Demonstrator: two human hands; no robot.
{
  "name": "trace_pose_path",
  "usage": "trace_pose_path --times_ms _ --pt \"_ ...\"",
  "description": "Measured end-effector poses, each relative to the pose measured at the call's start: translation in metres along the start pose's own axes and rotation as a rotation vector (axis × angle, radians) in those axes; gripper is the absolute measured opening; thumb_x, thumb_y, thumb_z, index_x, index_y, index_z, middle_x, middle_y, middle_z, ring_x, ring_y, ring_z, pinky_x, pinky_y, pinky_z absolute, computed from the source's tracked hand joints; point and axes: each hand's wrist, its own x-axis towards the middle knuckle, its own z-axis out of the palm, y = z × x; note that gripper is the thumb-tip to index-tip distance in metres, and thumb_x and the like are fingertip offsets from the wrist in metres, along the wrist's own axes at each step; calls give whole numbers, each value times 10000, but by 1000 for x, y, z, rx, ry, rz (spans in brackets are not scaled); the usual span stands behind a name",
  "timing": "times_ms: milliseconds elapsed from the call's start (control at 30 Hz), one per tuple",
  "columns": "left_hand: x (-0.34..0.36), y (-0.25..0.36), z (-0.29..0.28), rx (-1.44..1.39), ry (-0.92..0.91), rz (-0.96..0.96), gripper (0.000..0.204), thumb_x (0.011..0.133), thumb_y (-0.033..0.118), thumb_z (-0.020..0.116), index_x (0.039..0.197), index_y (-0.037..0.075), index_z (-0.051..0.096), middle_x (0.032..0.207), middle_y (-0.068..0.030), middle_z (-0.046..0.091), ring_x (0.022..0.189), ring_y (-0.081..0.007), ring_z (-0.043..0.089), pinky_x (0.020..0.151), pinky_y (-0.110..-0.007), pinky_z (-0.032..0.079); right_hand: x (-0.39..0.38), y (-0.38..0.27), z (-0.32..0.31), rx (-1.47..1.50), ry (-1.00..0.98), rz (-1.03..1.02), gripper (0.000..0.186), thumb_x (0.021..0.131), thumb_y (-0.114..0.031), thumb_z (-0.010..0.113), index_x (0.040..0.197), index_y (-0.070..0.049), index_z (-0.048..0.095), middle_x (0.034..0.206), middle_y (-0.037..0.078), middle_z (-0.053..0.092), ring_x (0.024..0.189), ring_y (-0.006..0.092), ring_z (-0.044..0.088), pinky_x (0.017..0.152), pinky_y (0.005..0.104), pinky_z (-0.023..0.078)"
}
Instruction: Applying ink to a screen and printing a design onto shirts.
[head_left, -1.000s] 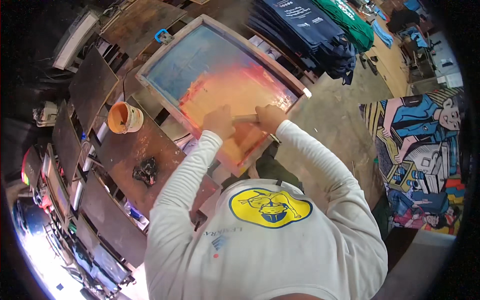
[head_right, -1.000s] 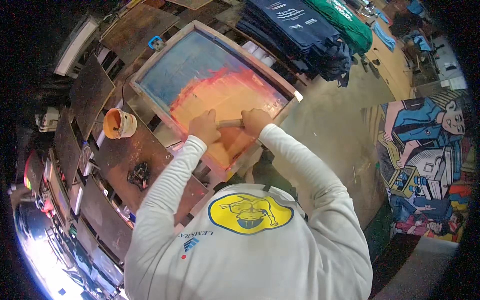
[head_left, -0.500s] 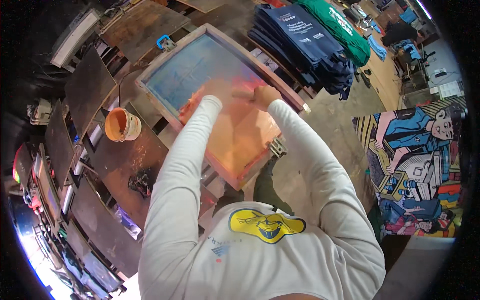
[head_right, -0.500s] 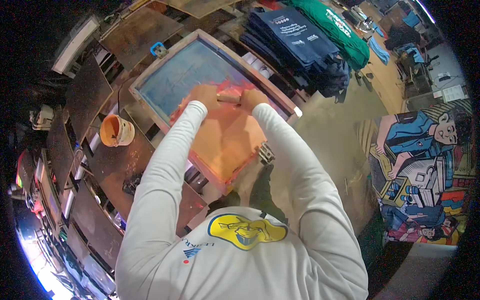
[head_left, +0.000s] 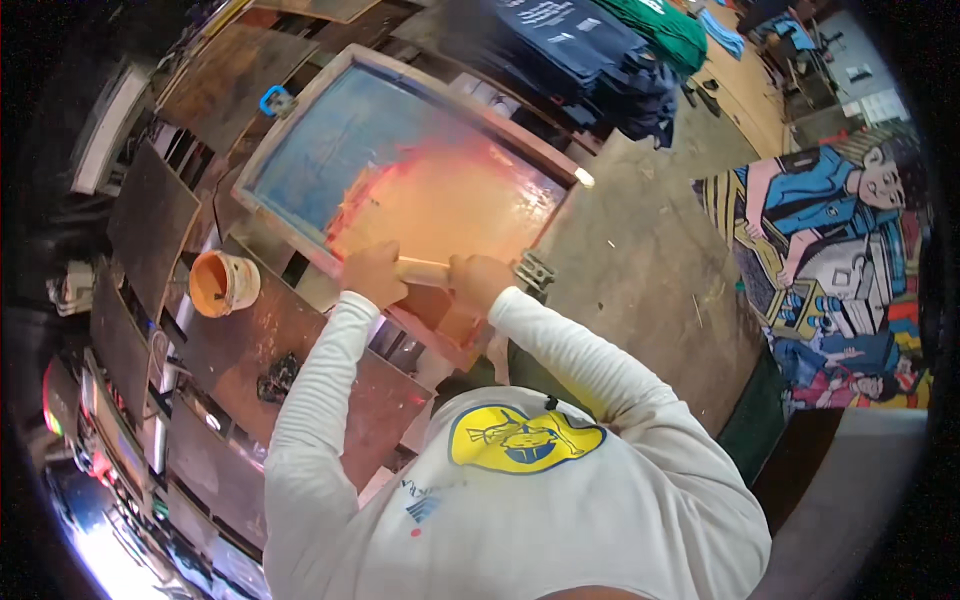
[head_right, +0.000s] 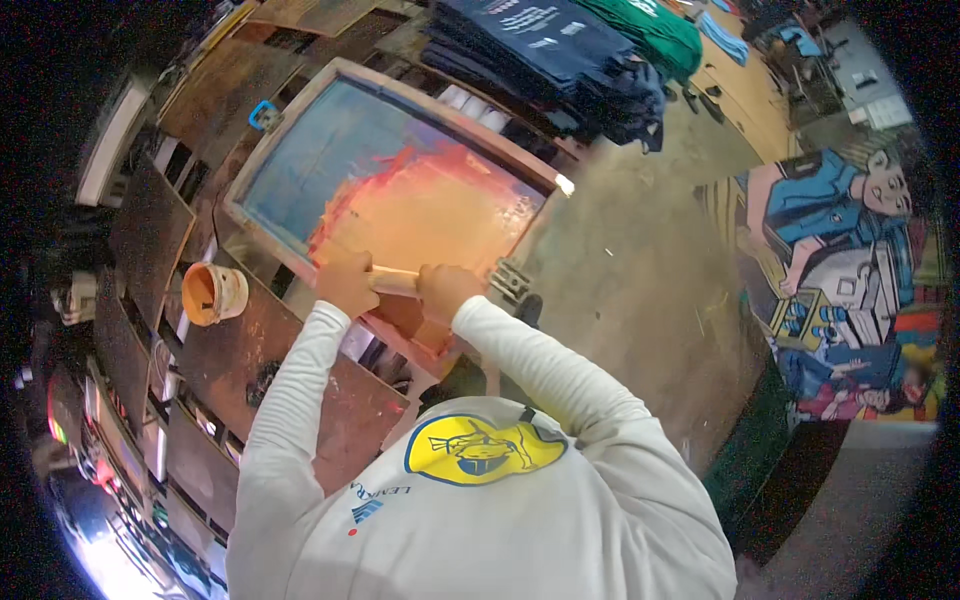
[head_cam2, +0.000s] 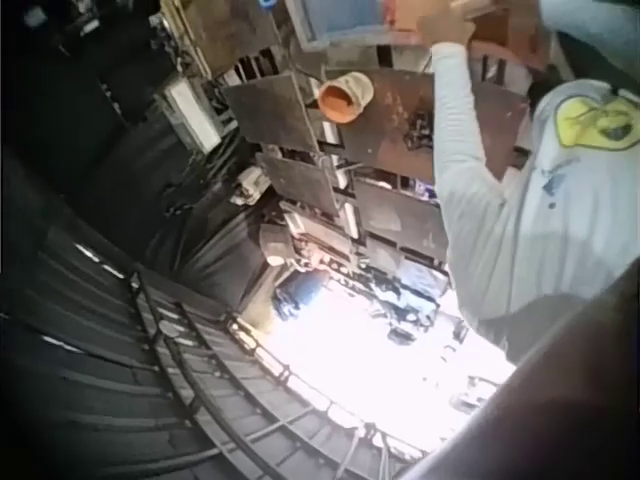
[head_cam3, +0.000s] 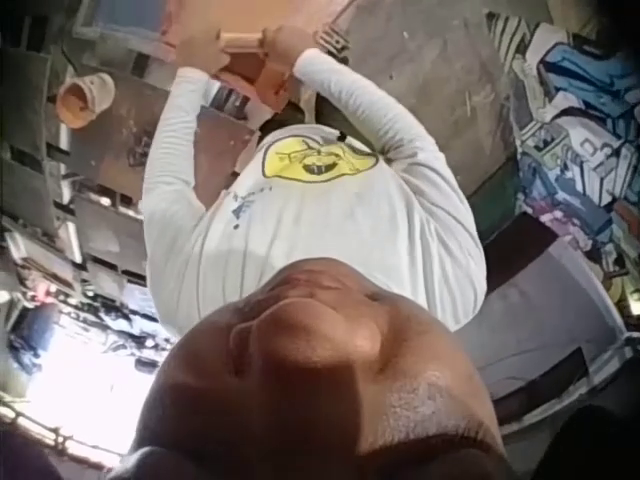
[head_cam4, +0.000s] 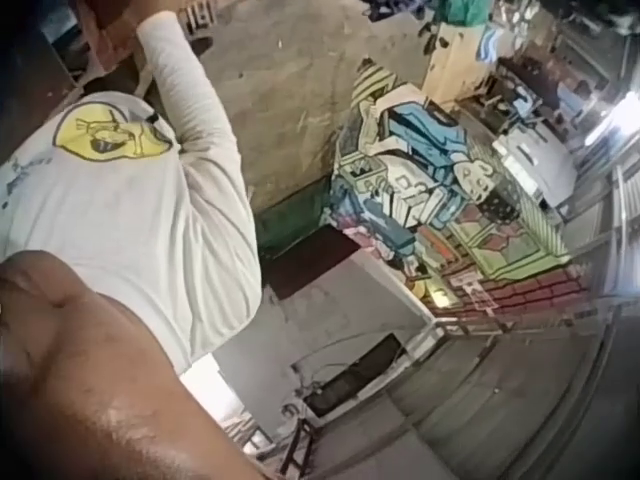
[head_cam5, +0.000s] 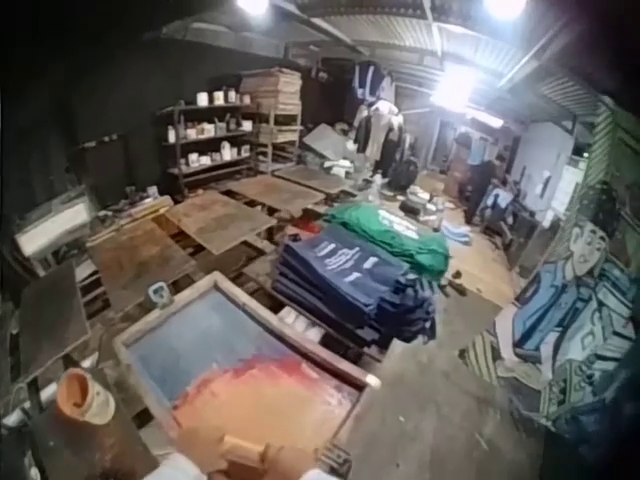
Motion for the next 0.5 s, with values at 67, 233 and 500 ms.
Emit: trace_pose_path --times_ms 67,233,500 --pt "10 3 -10 16 15 28 273 619 199 761 861 106 674 833 -139 689 806 -360 671 718 -477 538 1 4 -8 50 3 34 346 851 -330 616 1012 -27 656 927 212 699 866 388 691 765 478 546" --pt "100 30 -29 4 93 240 143 631 148 718 756 117 657 795 -142 681 791 -365 662 681 -477 519 24 52 -49 65 38 24 516 854 -539 628 938 -39 722 926 221 705 889 381 689 820 473 531" --pt "204 95 -14 177 135 397 192 709 264 707 876 170 692 901 -102 719 892 -332 689 776 -475 541 60 142 -98 -73 255 -161 326 778 -288 694 945 -11 651 955 194 637 950 375 640 827 472 516"
